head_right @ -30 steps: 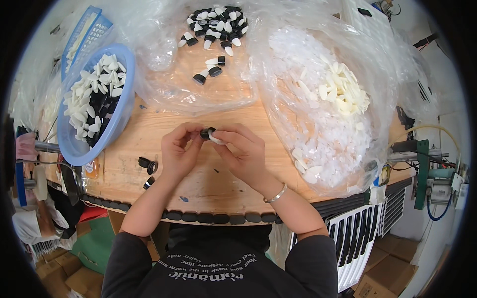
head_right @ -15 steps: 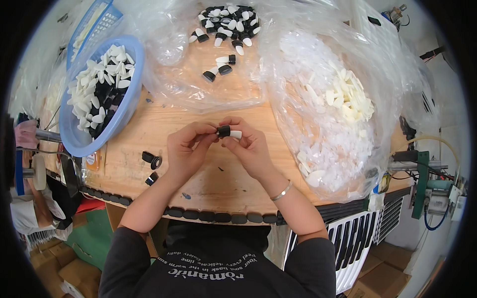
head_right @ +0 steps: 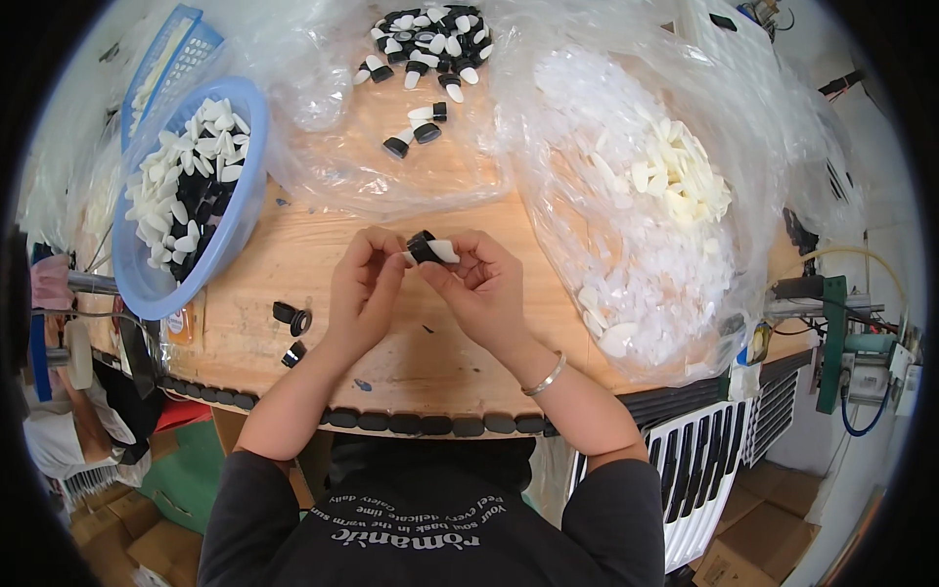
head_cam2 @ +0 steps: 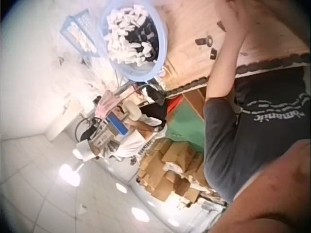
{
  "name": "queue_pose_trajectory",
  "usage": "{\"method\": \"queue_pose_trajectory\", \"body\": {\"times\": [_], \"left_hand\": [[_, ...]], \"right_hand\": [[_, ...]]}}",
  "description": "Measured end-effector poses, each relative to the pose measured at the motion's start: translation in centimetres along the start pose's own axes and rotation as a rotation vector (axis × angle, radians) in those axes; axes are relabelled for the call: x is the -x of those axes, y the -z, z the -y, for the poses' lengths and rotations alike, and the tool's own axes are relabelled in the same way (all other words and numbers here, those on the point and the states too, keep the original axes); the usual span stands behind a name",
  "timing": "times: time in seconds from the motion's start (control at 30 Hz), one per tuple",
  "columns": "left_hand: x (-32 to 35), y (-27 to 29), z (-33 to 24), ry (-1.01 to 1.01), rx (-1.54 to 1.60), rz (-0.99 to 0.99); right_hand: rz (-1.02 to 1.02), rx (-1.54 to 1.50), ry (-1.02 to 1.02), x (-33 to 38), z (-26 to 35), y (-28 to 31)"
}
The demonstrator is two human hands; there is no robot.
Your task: Assembling small black and white plastic components at a workbench.
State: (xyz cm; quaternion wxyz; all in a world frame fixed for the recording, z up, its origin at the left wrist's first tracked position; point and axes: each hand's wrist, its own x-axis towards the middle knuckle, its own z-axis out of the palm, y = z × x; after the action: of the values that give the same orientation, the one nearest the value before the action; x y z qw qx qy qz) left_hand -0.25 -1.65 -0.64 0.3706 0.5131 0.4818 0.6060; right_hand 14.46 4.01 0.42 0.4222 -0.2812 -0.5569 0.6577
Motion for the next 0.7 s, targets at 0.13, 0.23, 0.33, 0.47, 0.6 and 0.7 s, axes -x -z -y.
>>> {"method": "queue_pose_trajectory", "body": {"times": [0.13,0.23,0.33,0.47,0.6,0.7], "left_hand": [[-0.3,-0.4,-0.5,0.06,0.146,-0.049],[-0.3,0.6,-0.4,0.1,0.108,0.023],[-0.5,0.6,-1.1,0.112,0.122,0.112],[-0.3,0.7,-0.8,0.127,0.094,0.175],[-0.4,1.0,-0.2,0.165,0.043,0.098],[-0.7,0.4,-1.1,0.2,0.152,0.034]], "right_hand": [[0.041,-0.031,-0.066,-0.2,-0.4,0.5],[0.068,-0.149,-0.051,0.1,0.6,0.0],[0.096,-0.16,-0.12,-0.4,1.0,0.4],[0.185,-0.046,0.003,-0.5,0.2,1.1],[0.084,-0.055,-0.129,-0.6,1.5,1.2],[0.022,-0.034,-0.115,-0.3,1.7,0.9]]}}
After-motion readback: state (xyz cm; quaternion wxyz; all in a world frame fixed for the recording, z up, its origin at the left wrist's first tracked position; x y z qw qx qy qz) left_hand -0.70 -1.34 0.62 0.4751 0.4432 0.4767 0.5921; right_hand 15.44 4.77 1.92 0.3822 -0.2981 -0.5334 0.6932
